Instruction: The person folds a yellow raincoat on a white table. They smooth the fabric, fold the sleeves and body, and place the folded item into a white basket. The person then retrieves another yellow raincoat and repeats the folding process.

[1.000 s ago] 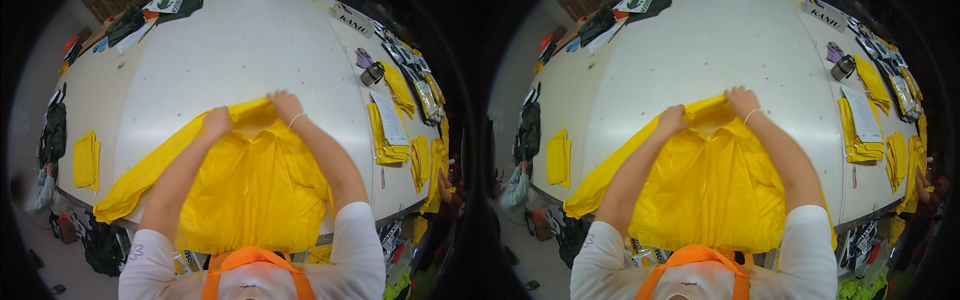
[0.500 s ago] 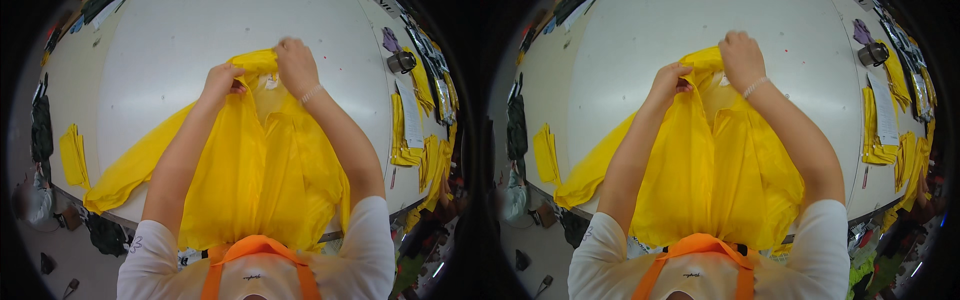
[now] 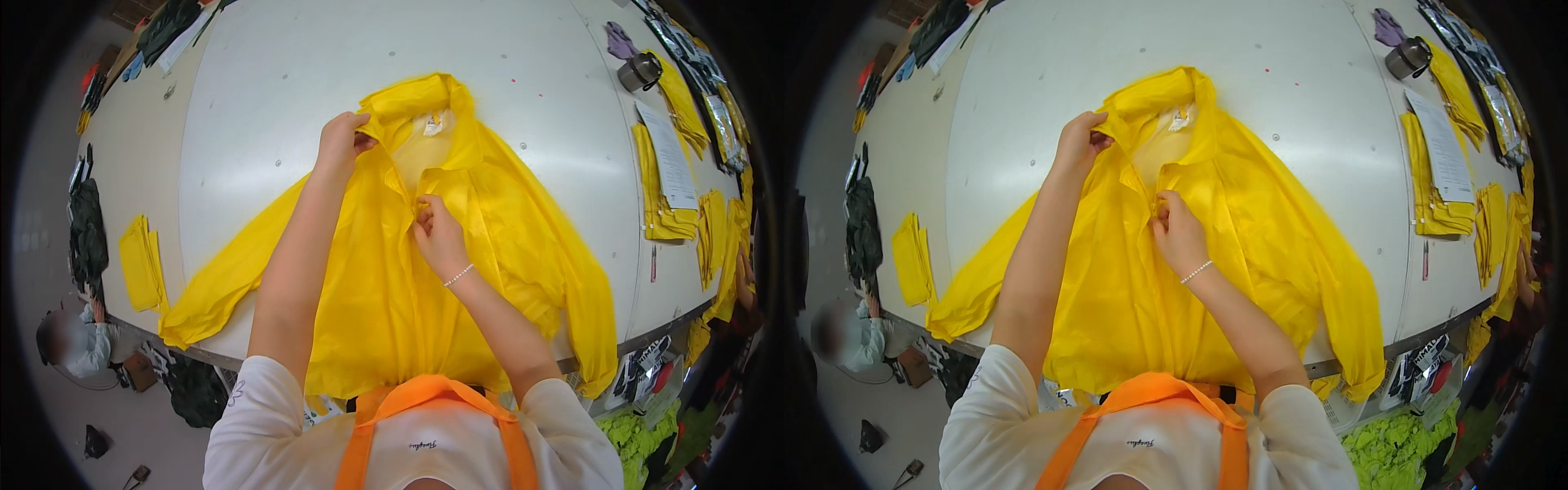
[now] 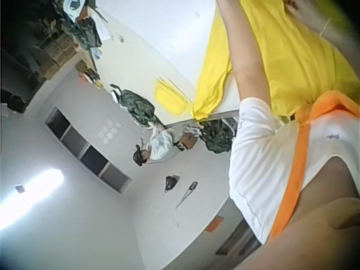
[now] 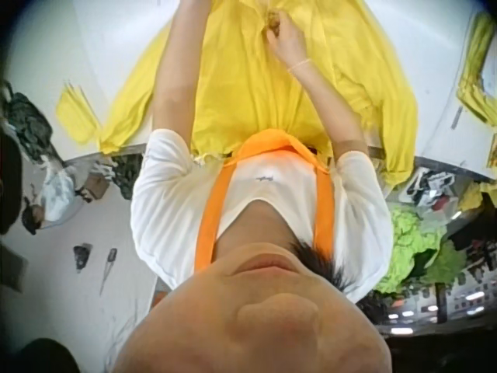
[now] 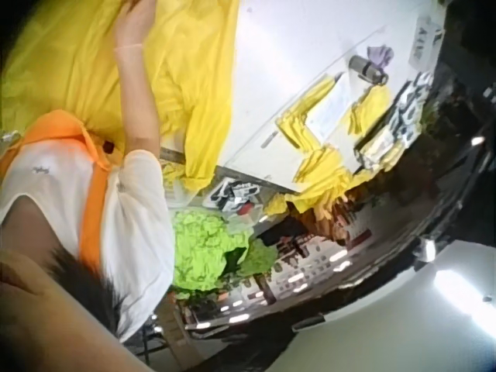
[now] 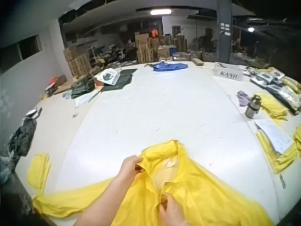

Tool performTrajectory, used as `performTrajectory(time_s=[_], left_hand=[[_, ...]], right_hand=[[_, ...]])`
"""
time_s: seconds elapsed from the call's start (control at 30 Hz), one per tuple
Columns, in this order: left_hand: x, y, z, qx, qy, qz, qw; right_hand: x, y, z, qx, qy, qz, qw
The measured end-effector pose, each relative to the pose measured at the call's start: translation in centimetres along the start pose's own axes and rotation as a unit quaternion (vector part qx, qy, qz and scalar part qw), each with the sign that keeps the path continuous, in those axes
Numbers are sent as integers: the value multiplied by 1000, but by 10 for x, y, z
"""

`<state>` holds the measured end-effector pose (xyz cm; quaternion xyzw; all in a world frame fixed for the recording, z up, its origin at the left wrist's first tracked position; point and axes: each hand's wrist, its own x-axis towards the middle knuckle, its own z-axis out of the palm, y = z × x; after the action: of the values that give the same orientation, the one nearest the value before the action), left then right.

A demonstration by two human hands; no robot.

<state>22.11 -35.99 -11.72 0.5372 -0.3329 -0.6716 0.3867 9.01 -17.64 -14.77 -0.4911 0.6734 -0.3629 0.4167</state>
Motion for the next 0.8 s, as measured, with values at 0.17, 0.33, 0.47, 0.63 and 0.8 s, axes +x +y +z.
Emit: performTrajectory(time_s=[0.17,0.33,0.47,0.63,0.8], left_hand=[[-1,-4,2,-7,-7,5,1000],[-8,-2,7,81,23,55,995],[1,-9,6,163,43,116,979],[-6,-17,21,397,92,447,796],[-39,-14,50,690,-140,400,587]], right_hand=[[15,24,9,-85,29,-102,991],[28,26,-3,-183,60,-235,953],[45,16,-23,-156,-1,-243,957],[37,35,-16,-207,-30,-243,947],[50,32,-19,-152,-112,-172,967]])
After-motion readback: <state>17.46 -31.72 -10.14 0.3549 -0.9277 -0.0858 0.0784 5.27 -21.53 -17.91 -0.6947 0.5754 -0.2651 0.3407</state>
